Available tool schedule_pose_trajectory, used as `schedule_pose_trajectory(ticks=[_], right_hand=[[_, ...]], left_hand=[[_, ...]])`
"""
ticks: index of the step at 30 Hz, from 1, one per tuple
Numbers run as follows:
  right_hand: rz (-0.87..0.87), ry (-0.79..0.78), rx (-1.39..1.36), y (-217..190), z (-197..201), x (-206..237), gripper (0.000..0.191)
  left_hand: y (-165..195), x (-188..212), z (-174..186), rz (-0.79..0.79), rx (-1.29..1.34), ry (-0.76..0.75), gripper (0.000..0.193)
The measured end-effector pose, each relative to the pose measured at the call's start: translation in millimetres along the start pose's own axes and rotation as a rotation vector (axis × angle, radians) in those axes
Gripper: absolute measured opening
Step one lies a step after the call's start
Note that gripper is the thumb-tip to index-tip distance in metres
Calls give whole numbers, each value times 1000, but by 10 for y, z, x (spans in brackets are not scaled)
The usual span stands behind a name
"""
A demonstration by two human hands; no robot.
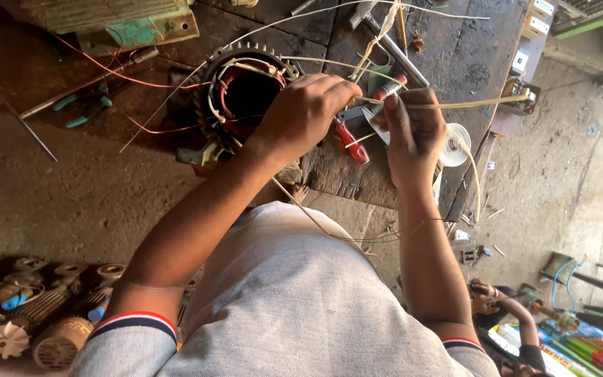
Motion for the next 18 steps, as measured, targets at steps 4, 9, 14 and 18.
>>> schedule_pose_trajectory(ticks=[4,9,14,18], right_hand=[[34,9,101,-41,-47,-46,32],[-31,27,89,-109,-108,-91,37],[-181,57,126,-222,-130,-78,30],[55,-34,316,-352,-147,-85,34]], left_hand=[[-37,-46,74,17,18,-62,16],[-79,-69,144,2,22,-85,16],[-65,-77,187,-21,65,-108,14],[-74,-76,189,-50,37,-93,17]])
Point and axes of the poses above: each hand's wrist, its own x-axis away from the middle knuckle, its own z-axis out of the back of the hand, y = z × x, the point moved 1 cm from there along -x, towards the middle knuckle, and after that the axes turned 1 degree about -y, right-handed, at the moved point
